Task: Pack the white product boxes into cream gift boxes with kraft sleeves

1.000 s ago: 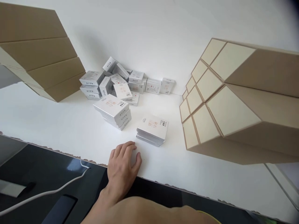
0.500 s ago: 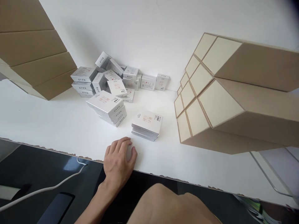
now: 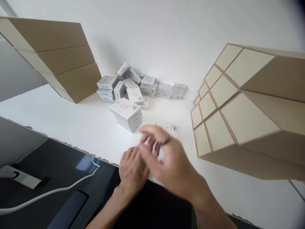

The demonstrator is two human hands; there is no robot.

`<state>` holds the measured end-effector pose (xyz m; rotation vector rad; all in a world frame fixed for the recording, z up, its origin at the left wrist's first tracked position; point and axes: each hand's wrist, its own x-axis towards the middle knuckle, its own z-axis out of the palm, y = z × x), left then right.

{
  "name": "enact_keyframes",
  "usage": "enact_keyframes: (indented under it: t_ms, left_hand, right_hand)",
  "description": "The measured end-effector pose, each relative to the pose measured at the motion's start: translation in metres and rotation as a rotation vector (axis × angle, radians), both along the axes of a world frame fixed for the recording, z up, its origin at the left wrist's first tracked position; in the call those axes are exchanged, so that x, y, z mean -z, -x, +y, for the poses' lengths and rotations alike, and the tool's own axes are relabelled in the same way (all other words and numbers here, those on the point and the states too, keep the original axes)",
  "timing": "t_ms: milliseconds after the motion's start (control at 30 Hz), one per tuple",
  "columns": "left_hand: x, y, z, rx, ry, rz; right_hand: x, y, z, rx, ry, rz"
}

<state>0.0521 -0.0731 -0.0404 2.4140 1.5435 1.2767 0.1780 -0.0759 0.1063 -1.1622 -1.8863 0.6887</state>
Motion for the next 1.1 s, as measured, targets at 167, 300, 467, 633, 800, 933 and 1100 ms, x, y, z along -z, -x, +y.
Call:
enact_keyframes:
  t_ms: [167,300,467,633,800,933,1100]
  left_hand:
    - [-0.005,-0.003,-0.001,0.000,0.001,-0.031]
    - [-0.003,-0.005,0.000,0.002,-0.003,-0.084]
    - [-0.001,-0.008,0.000,0.013,0.002,-0.152]
    - [0.003,-0.009,0.001,0.025,-0.006,-0.176]
    - [0.003,-0.006,0.002,0.035,0.012,-0.186]
    - [-0.002,-0.005,0.001,0.041,0.004,-0.179]
    - [-0.001,-0.006,0.001,0.039,-0.003,-0.205]
  right_hand:
    - [-0.024,-0.007,0.112,0.434,0.138,-0.490]
    - [-0.021,0.001,0.197,0.415,0.305,-0.609]
    - [-0.001,0.029,0.245,0.419,0.387,-0.648]
    - [0.011,0.050,0.241,0.417,0.305,-0.614]
    - [-0.004,0.043,0.227,0.407,0.266,-0.551]
    - [-0.024,0.008,0.174,0.413,0.201,-0.468]
    - [-0.012,-0.046,0.069,0.376,0.127,-0.475]
